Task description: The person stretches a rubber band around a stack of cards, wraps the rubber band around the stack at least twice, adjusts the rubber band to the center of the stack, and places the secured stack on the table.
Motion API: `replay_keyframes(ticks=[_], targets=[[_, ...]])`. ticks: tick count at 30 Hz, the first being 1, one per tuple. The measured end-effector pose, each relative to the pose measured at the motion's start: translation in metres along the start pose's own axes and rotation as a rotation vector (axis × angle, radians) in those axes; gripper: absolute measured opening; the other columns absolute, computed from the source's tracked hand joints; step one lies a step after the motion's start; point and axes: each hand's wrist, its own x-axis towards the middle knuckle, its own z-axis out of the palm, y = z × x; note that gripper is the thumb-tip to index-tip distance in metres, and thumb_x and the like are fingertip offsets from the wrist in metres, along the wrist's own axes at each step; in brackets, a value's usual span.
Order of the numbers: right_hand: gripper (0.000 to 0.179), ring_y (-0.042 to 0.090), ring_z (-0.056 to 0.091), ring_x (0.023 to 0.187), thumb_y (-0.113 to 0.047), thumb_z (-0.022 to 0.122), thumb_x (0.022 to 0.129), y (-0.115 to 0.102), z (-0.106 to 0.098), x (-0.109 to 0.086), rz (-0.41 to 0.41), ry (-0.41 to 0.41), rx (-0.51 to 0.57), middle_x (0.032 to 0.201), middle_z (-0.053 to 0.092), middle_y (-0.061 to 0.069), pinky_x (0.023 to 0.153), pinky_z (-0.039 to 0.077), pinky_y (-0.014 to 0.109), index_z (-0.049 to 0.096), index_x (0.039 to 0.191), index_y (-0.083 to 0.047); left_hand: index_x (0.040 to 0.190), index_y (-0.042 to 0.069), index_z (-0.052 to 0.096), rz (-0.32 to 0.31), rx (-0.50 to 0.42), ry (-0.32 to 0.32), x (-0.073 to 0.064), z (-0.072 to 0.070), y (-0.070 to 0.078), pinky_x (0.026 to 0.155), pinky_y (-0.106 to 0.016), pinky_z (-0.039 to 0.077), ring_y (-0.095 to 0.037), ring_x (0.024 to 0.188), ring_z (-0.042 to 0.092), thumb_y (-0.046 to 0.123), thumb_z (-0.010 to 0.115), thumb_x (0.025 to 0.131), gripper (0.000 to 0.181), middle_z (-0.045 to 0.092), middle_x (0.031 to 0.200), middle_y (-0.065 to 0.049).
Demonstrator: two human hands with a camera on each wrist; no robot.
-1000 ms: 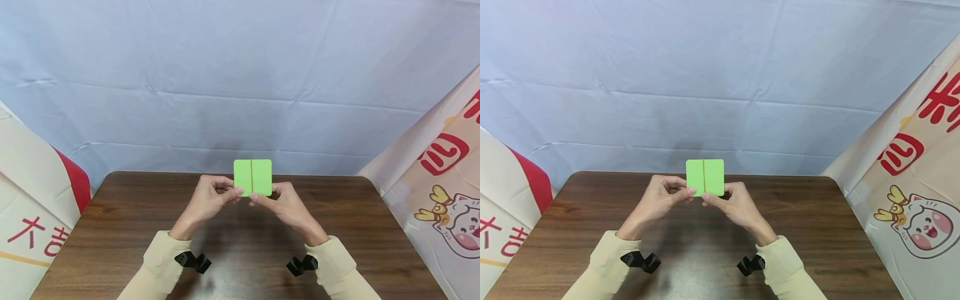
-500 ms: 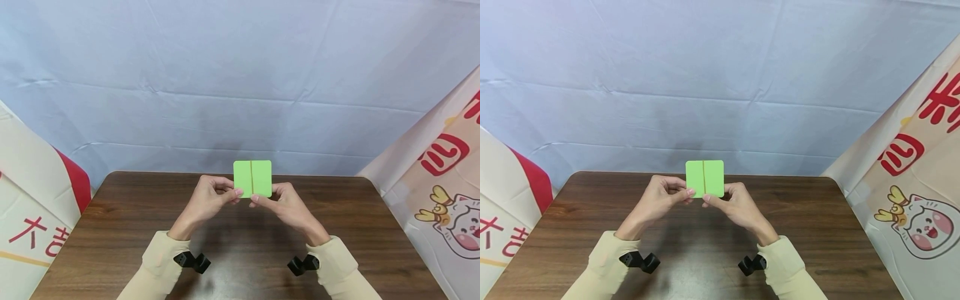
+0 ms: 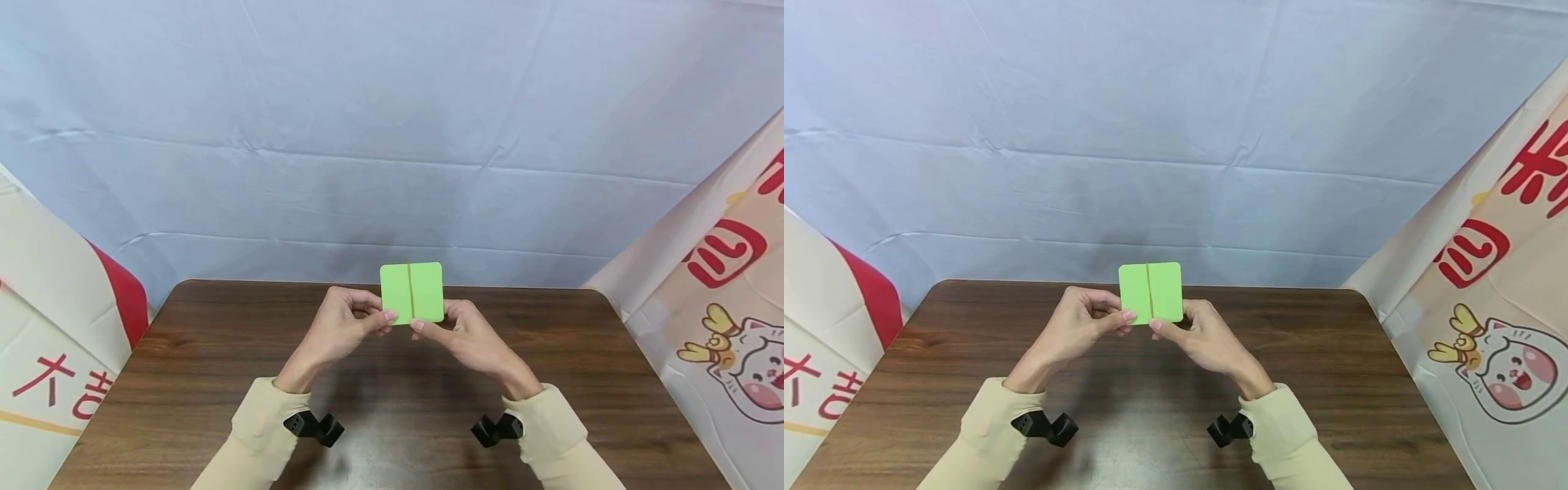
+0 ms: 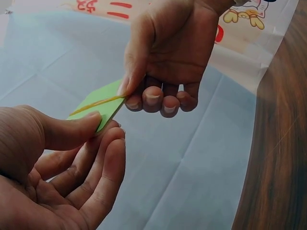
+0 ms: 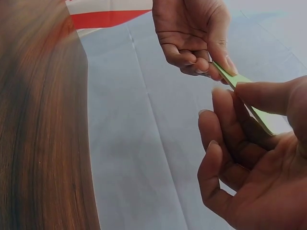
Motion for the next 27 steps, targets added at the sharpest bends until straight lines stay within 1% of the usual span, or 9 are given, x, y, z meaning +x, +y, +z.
replay_keyframes(ticks=[4,11,15,19,23,25,27], targets=[[0.019,0.022,0.065,0.087,-0.016,0.065,0.101,0.0006,-0.0004,0.0,0.007,-0.012,-0.014,0.091,0.072,0.006,0.076,0.05,0.031,0.07,0.109,0.0,0.091,-0.007,0.075,0.002,0.003,-0.001,-0.0001,0.0002,-0.0004,0.066,-0.035,0.061,-0.017,0.065,0.07,-0.001,0.076,0.089,0.006,0.073,0.077,-0.016],[0.019,0.022,0.064,0.087,-0.016,0.064,0.101,0.0016,0.0009,-0.0001,0.003,-0.011,-0.023,0.093,0.07,0.006,0.074,0.049,0.03,0.068,0.11,0.001,0.092,-0.008,0.075,0.013,0.019,0.006,0.0007,0.0005,-0.0004,0.065,-0.034,0.061,-0.016,0.065,0.069,0.0,0.076,0.09,0.008,0.073,0.08,-0.021],[0.021,0.022,0.066,0.086,-0.016,0.066,0.1,0.0017,0.0012,0.0006,0.008,0.007,-0.019,0.094,0.072,0.009,0.073,0.05,0.029,0.069,0.11,0.001,0.091,-0.007,0.075,0.011,0.021,0.007,0.001,-0.0001,0.0006,0.065,-0.034,0.061,-0.016,0.065,0.069,0.0,0.076,0.09,0.006,0.073,0.08,-0.022],[0.021,0.022,0.067,0.084,-0.017,0.068,0.099,0.0013,0.0018,0.0011,0.018,0.025,-0.006,0.095,0.072,0.01,0.072,0.052,0.03,0.07,0.11,0.0,0.092,-0.008,0.074,0.016,0.008,-0.004,0.0013,-0.0008,0.0005,0.066,-0.035,0.061,-0.016,0.065,0.069,-0.001,0.076,0.089,0.008,0.073,0.079,-0.021],[0.021,0.022,0.069,0.084,-0.02,0.071,0.098,0.0014,0.0014,0.001,0.035,0.033,0.014,0.094,0.073,0.008,0.074,0.054,0.033,0.071,0.109,-0.002,0.093,-0.01,0.074,0.017,-0.013,-0.019,0.0019,-0.0018,-0.0009,0.066,-0.035,0.061,-0.015,0.065,0.069,0.0,0.076,0.089,0.011,0.073,0.079,-0.02],[0.024,0.023,0.068,0.085,-0.022,0.073,0.096,0.0015,-0.0001,0.0004,0.049,0.036,0.027,0.097,0.074,0.007,0.073,0.054,0.034,0.072,0.111,-0.004,0.094,-0.01,0.074,0.011,-0.023,-0.023,0.0023,-0.0025,-0.0018,0.067,-0.035,0.061,-0.015,0.065,0.069,-0.001,0.076,0.089,0.011,0.073,0.079,-0.02],[0.026,0.024,0.067,0.083,-0.024,0.076,0.094,0.0021,-0.0028,-0.0003,0.057,0.055,0.026,0.097,0.073,0.005,0.072,0.054,0.033,0.072,0.113,-0.007,0.094,-0.011,0.073,0.005,-0.034,-0.027,0.0026,-0.0036,-0.0029,0.069,-0.038,0.062,-0.015,0.066,0.07,-0.001,0.076,0.089,0.011,0.073,0.08,-0.02]])
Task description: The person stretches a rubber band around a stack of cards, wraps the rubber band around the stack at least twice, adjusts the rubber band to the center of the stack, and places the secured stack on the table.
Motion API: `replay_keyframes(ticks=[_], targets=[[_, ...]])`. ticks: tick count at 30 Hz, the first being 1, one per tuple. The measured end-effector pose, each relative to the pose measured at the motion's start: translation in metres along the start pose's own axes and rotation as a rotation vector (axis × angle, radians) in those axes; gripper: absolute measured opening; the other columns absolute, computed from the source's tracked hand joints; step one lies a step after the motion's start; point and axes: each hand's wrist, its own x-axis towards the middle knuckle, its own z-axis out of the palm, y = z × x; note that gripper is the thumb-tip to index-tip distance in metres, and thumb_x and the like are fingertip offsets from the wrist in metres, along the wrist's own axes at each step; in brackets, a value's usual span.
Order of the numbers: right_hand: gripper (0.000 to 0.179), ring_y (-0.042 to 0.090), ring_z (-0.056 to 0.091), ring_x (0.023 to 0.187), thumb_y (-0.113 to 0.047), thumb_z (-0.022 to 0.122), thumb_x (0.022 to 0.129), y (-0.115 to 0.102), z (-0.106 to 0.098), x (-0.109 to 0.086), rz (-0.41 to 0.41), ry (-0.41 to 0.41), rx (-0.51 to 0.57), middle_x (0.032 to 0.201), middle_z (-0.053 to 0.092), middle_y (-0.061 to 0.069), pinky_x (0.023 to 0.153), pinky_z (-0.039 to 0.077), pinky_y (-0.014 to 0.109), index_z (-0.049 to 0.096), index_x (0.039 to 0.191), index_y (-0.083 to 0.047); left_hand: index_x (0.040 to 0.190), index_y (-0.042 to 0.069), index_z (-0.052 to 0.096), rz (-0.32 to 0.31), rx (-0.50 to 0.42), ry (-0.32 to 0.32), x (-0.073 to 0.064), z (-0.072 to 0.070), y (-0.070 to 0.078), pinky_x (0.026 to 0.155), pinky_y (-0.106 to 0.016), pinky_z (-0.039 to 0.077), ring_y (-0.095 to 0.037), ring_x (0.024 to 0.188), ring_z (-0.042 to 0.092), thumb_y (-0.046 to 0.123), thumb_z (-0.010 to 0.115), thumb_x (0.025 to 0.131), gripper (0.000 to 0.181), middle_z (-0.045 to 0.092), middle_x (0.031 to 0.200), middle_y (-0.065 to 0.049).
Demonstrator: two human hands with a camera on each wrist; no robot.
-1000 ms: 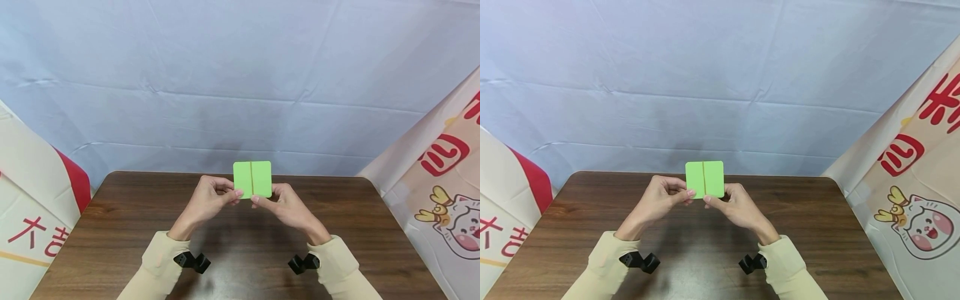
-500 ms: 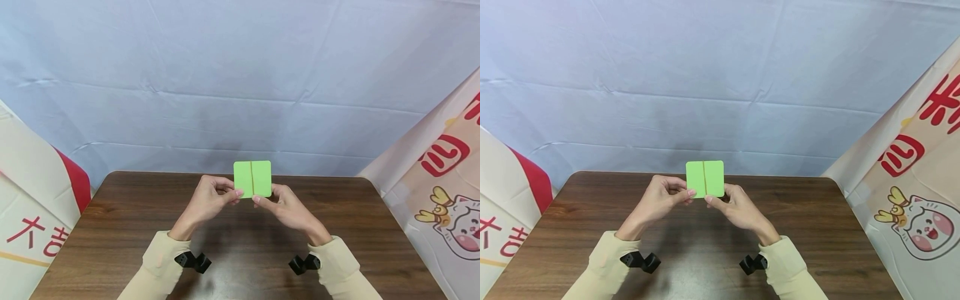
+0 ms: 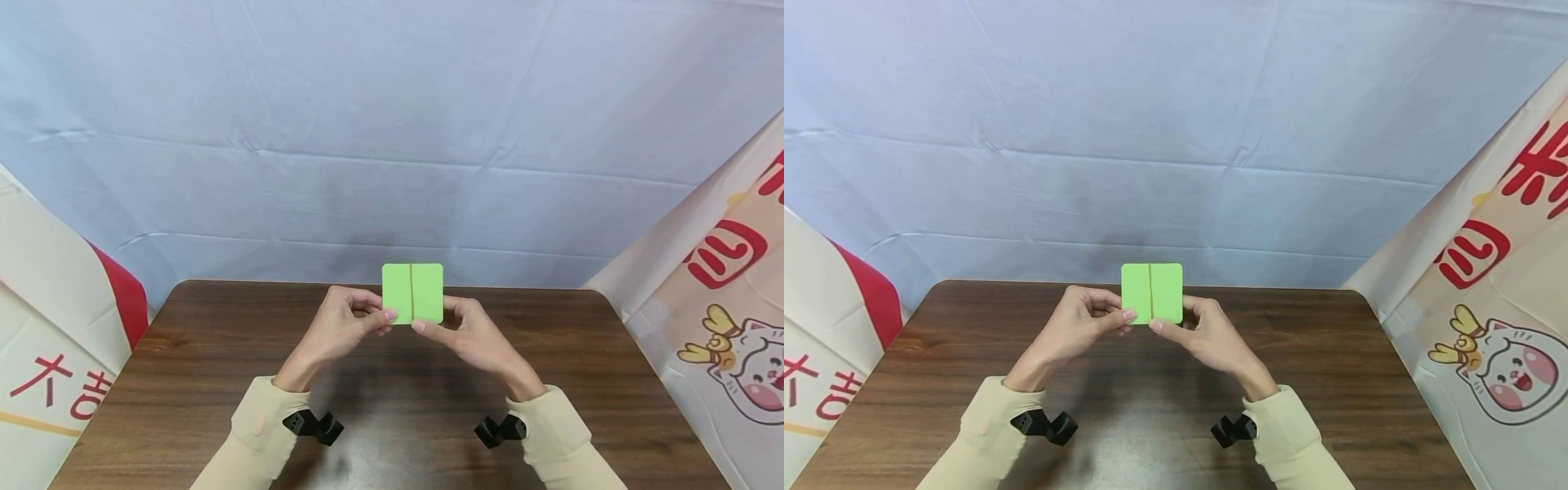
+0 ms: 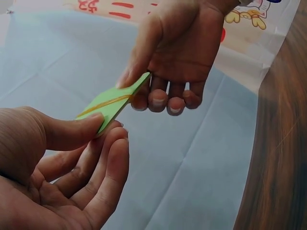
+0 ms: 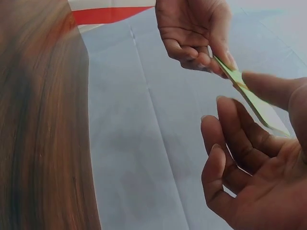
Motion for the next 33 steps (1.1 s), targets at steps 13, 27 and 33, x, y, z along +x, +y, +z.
replay_keyframes(ticks=[13,27,33], targets=[[0.102,0.022,0.063,0.104,-0.025,0.1,0.064,0.004,-0.013,0.003,-0.332,0.185,-0.313,0.12,0.062,0.0,0.087,0.052,0.037,0.044,0.15,-0.023,0.093,-0.011,0.073,-0.026,0.006,-0.023,0.0,-0.007,-0.009,0.07,-0.039,0.062,-0.015,0.066,0.069,0.0,0.075,0.09,0.012,0.072,0.077,-0.017],[0.094,0.023,0.058,0.104,-0.02,0.1,0.063,0.008,-0.01,0.007,-0.367,0.159,-0.413,0.124,0.057,0.0,0.085,0.052,0.036,0.052,0.143,-0.015,0.108,0.002,0.074,0.033,0.313,-0.044,-0.004,-0.017,-0.012,0.073,-0.033,0.059,-0.015,0.077,0.07,0.021,0.084,0.086,0.03,0.074,0.091,-0.006],[0.091,0.019,0.056,0.107,-0.023,0.1,0.063,0.011,-0.011,0.007,-0.37,0.157,-0.396,0.124,0.058,0.0,0.085,0.051,0.037,0.054,0.142,-0.015,0.147,0.015,0.049,0.201,0.618,0.009,-0.007,-0.025,-0.009,0.1,-0.044,0.049,-0.02,0.118,0.058,0.037,0.098,0.065,0.098,0.061,0.128,-0.002]])
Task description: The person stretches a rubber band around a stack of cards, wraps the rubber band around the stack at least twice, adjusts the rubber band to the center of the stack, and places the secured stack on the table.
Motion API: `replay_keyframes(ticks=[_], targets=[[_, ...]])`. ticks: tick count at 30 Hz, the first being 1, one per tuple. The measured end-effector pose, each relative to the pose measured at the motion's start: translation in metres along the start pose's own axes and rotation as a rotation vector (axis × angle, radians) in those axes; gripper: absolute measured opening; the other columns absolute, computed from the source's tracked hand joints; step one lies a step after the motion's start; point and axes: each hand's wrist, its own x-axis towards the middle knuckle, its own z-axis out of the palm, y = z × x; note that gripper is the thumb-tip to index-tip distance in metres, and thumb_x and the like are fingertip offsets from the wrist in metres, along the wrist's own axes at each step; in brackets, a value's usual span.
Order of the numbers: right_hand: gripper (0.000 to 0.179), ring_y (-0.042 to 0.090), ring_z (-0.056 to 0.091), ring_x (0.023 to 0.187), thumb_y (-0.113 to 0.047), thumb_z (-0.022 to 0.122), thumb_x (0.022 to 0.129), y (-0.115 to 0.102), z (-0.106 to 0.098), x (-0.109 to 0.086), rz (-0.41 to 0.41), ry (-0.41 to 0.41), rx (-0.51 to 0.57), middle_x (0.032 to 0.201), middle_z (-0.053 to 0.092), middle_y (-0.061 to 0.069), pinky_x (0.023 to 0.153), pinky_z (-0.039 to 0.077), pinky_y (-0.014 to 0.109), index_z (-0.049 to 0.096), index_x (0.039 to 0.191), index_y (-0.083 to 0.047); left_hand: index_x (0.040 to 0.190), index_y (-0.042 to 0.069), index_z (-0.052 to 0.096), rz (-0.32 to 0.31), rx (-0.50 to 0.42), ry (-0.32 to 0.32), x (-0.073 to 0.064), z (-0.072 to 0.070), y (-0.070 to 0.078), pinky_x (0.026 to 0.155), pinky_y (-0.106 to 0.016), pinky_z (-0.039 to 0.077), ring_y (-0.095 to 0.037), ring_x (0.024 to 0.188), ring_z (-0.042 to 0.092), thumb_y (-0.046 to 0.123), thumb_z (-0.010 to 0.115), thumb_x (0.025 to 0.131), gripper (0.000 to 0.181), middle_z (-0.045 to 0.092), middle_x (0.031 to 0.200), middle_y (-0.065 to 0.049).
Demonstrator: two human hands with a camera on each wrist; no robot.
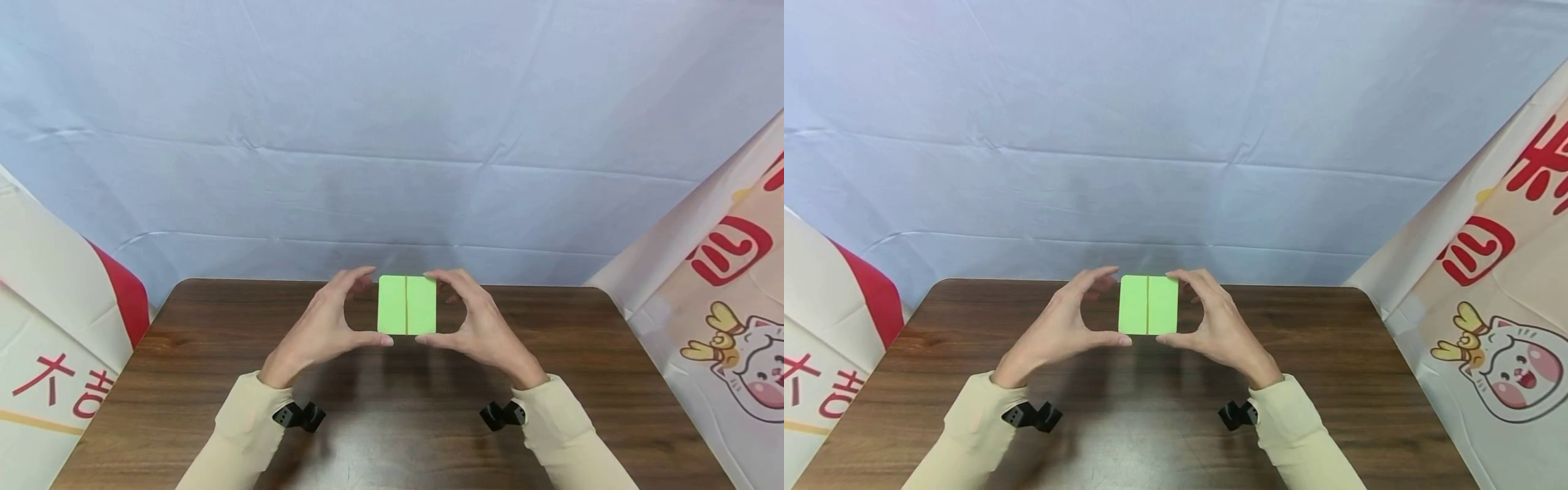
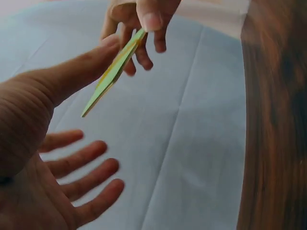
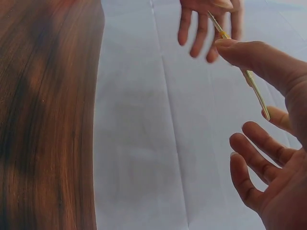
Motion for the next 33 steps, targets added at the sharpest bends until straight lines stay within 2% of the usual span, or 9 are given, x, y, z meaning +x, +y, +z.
replay_keyframes(ticks=[2,5,10,14,20,23,28,30,33], targets=[[0.091,0.019,0.056,0.109,-0.024,0.1,0.064,0.001,0.001,0.0,0.0,-0.003,0.012,0.124,0.058,0.0,0.085,0.051,0.038,0.054,0.142,-0.015,0.151,0.017,0.043,0.067,0.07,-0.007,0.001,-0.002,0.0,0.103,-0.047,0.047,-0.021,0.125,0.053,0.038,0.099,0.062,0.107,0.055,0.134,-0.002],[0.091,0.018,0.055,0.11,-0.025,0.1,0.064,0.002,0.002,0.0,0.011,-0.017,0.027,0.125,0.057,-0.001,0.086,0.051,0.038,0.054,0.142,-0.017,0.149,0.016,0.045,0.132,0.154,-0.018,0.003,-0.002,-0.002,0.102,-0.048,0.047,-0.02,0.125,0.05,0.039,0.1,0.062,0.106,0.053,0.135,0.0],[0.093,0.023,0.057,0.106,-0.025,0.1,0.063,0.005,0.006,0.0,0.027,-0.046,0.032,0.126,0.056,-0.001,0.086,0.051,0.039,0.053,0.142,-0.016,0.138,0.014,0.053,0.155,0.194,-0.036,0.008,-0.002,-0.005,0.099,-0.046,0.048,-0.018,0.122,0.051,0.039,0.099,0.062,0.092,0.056,0.128,0.003],[0.093,0.022,0.055,0.104,-0.025,0.1,0.063,0.007,0.009,0.0,0.047,-0.071,0.017,0.127,0.055,0.0,0.086,0.05,0.041,0.052,0.142,-0.014,0.133,0.014,0.056,0.147,0.201,-0.059,0.011,-0.001,-0.01,0.097,-0.049,0.048,-0.022,0.121,0.053,0.041,0.099,0.061,0.088,0.058,0.125,0.002],[0.09,0.024,0.054,0.117,-0.032,0.098,0.065,0.022,0.024,0.0,0.103,-0.128,-0.021,0.13,0.055,0.0,0.095,0.049,0.05,0.051,0.141,-0.016,0.134,0.016,0.059,0.077,0.255,-0.124,0.015,0.007,-0.029,0.095,-0.053,0.049,-0.025,0.119,0.053,0.048,0.097,0.061,0.089,0.06,0.125,-0.003],[0.09,0.024,0.055,0.118,-0.039,0.096,0.067,0.034,0.036,-0.001,0.157,-0.182,-0.048,0.128,0.054,-0.002,0.096,0.049,0.052,0.051,0.142,-0.017,0.137,0.015,0.059,0.025,0.291,-0.183,0.016,0.017,-0.045,0.095,-0.054,0.048,-0.028,0.119,0.054,0.051,0.095,0.063,0.089,0.059,0.125,-0.006],[0.091,0.028,0.054,0.12,-0.044,0.095,0.069,0.056,0.058,-0.002,0.243,-0.284,-0.082,0.129,0.055,0.003,0.095,0.049,0.053,0.053,0.143,-0.012,0.14,0.012,0.057,-0.086,0.273,-0.282,0.015,0.037,-0.071,0.099,-0.058,0.045,-0.032,0.122,0.053,0.046,0.095,0.067,0.09,0.058,0.13,-0.011],[0.091,0.031,0.051,0.127,-0.044,0.094,0.069,0.065,0.067,-0.002,0.279,-0.329,-0.086,0.133,0.054,0.006,0.099,0.047,0.055,0.053,0.143,-0.011,0.141,0.011,0.057,-0.129,0.264,-0.311,0.014,0.045,-0.082,0.101,-0.06,0.043,-0.034,0.124,0.052,0.046,0.095,0.067,0.09,0.057,0.132,-0.011],[0.091,0.03,0.05,0.126,-0.046,0.094,0.069,0.077,0.08,-0.001,0.321,-0.398,-0.094,0.133,0.055,0.008,0.099,0.047,0.054,0.054,0.143,-0.009,0.141,0.011,0.057,-0.176,0.266,-0.348,0.013,0.056,-0.096,0.098,-0.057,0.045,-0.032,0.12,0.053,0.047,0.094,0.067,0.09,0.057,0.129,-0.008]])
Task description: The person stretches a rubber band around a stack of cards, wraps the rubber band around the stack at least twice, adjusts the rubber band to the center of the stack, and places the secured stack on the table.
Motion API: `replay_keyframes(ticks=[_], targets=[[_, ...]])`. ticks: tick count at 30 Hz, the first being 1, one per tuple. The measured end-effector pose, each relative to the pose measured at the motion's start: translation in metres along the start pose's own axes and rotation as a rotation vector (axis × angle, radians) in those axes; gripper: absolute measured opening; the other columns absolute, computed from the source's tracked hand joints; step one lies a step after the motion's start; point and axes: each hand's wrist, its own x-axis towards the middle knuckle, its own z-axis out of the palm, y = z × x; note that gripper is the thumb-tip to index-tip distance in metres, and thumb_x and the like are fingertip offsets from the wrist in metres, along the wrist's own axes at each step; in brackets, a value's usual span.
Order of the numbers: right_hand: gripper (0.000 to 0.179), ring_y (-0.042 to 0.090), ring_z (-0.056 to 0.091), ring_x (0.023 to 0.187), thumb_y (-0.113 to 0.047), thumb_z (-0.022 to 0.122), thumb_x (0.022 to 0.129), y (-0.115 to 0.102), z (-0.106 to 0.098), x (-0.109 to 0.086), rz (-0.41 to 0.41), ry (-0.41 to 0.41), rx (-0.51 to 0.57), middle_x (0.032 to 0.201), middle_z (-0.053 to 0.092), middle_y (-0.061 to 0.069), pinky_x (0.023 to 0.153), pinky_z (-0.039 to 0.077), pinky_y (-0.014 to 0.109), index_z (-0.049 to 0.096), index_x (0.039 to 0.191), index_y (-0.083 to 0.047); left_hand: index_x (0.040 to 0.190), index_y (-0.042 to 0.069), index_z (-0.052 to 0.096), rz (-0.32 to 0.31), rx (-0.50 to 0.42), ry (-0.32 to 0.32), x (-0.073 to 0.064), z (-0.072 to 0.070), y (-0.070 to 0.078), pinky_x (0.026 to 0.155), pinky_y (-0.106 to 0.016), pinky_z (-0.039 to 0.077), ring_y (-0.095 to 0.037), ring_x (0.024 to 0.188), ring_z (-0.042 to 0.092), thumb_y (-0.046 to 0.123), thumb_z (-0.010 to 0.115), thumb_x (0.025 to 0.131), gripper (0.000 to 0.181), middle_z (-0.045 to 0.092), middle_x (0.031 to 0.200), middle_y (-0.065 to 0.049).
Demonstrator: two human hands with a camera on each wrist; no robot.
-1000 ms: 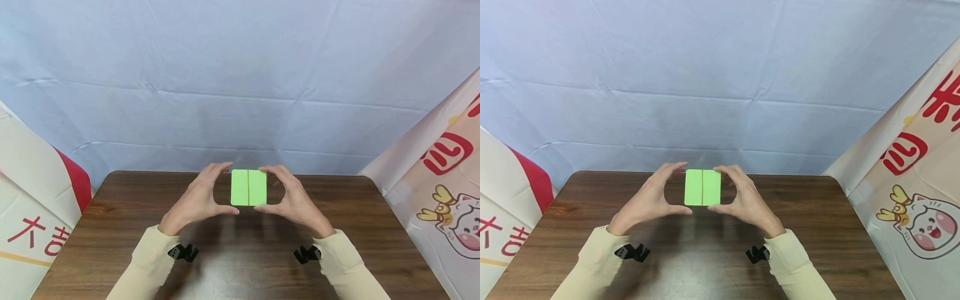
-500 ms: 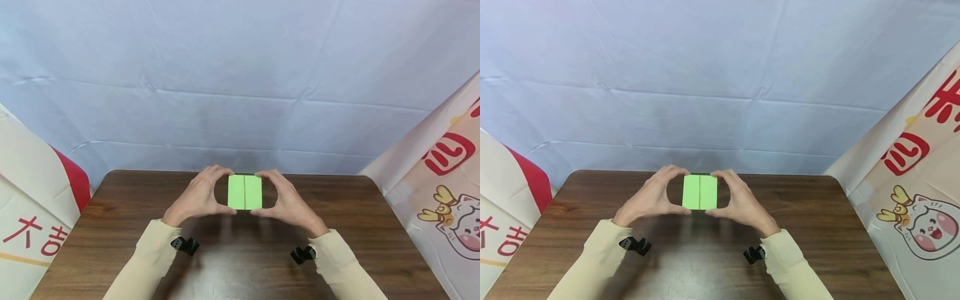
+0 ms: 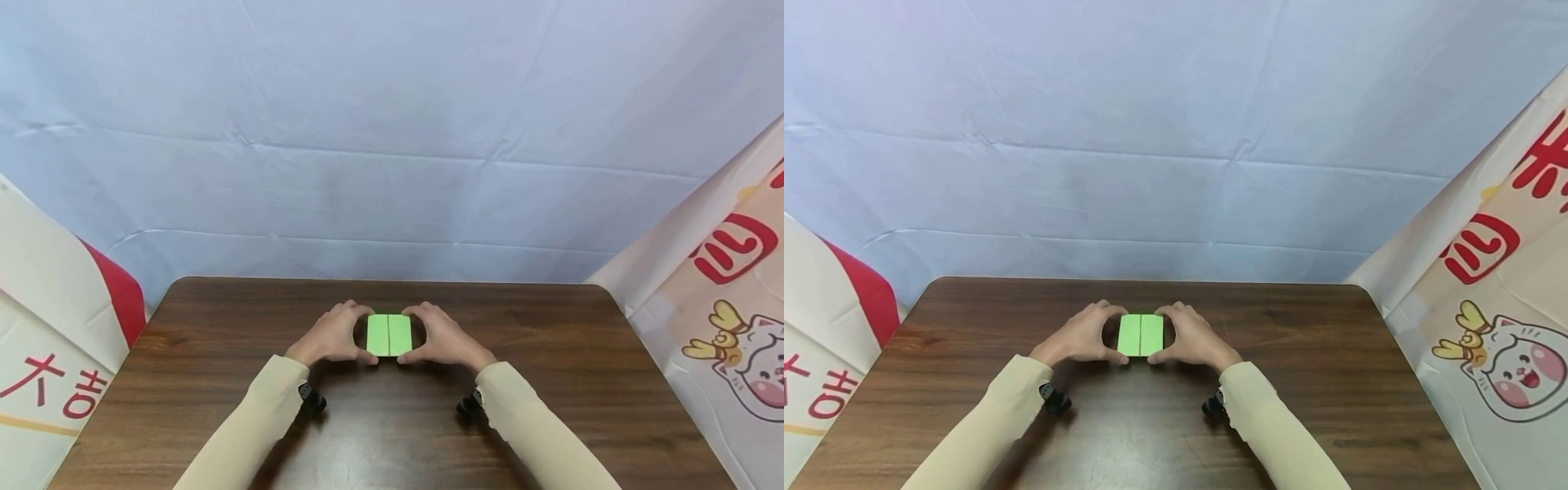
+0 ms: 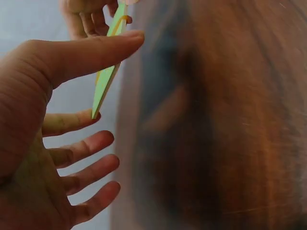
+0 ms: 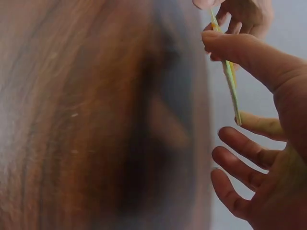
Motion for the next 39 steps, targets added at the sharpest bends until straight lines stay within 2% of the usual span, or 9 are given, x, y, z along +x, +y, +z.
replay_keyframes(ticks=[3,5,10,16,20,31,39], targets=[[0.091,0.026,0.051,0.117,-0.047,0.093,0.07,0.008,0.008,0.009,0.029,-0.041,-0.031,0.125,0.056,0.005,0.097,0.045,0.053,0.054,0.142,-0.009,0.141,0.011,0.058,-0.017,0.022,-0.022,0.006,0.01,-0.009,0.095,-0.054,0.046,-0.031,0.116,0.052,0.048,0.094,0.067,0.09,0.057,0.126,-0.008],[0.09,0.025,0.049,0.114,-0.047,0.093,0.07,0.011,0.01,0.016,0.037,-0.048,-0.057,0.122,0.055,0.005,0.097,0.043,0.053,0.055,0.142,-0.009,0.14,0.01,0.059,-0.019,0.036,-0.015,0.011,0.012,-0.012,0.092,-0.053,0.046,-0.031,0.113,0.052,0.048,0.095,0.067,0.09,0.057,0.124,-0.008],[0.089,0.028,0.046,0.113,-0.045,0.093,0.071,0.013,0.007,0.034,0.044,-0.038,-0.108,0.123,0.054,0.01,0.095,0.039,0.054,0.055,0.142,-0.008,0.139,0.008,0.06,-0.043,0.051,0.006,0.028,0.009,-0.016,0.095,-0.056,0.044,-0.034,0.114,0.05,0.046,0.096,0.066,0.089,0.056,0.127,-0.01],[0.087,0.025,0.043,0.104,-0.046,0.093,0.071,0.02,0.005,0.05,0.064,-0.057,-0.18,0.115,0.052,0.008,0.082,0.035,0.043,0.057,0.141,-0.009,0.141,0.011,0.059,-0.093,0.071,-0.035,0.045,0.006,-0.018,0.102,-0.062,0.039,-0.036,0.122,0.046,0.045,0.095,0.068,0.088,0.052,0.134,-0.011],[0.087,0.024,0.042,0.102,-0.046,0.093,0.071,0.022,0.003,0.058,0.082,-0.066,-0.197,0.112,0.051,0.006,0.078,0.032,0.039,0.057,0.142,-0.009,0.142,0.011,0.059,-0.123,0.081,-0.049,0.053,0.005,-0.019,0.104,-0.062,0.037,-0.037,0.126,0.043,0.045,0.094,0.069,0.087,0.049,0.139,-0.012],[0.089,0.028,0.045,0.109,-0.042,0.093,0.072,0.018,-0.003,0.067,0.142,-0.071,-0.161,0.119,0.052,0.011,0.084,0.034,0.043,0.055,0.145,-0.009,0.148,0.013,0.051,-0.19,0.068,-0.053,0.061,0.005,-0.018,0.104,-0.059,0.034,-0.039,0.129,0.036,0.042,0.091,0.073,0.09,0.044,0.14,-0.014],[0.094,0.03,0.044,0.11,-0.041,0.093,0.072,0.02,0.003,0.068,0.132,-0.035,-0.145,0.119,0.052,0.011,0.085,0.035,0.048,0.05,0.149,-0.01,0.153,0.011,0.044,-0.187,0.066,-0.036,0.056,0.008,-0.02,0.104,-0.057,0.034,-0.039,0.13,0.035,0.043,0.089,0.076,0.095,0.039,0.143,-0.017]])
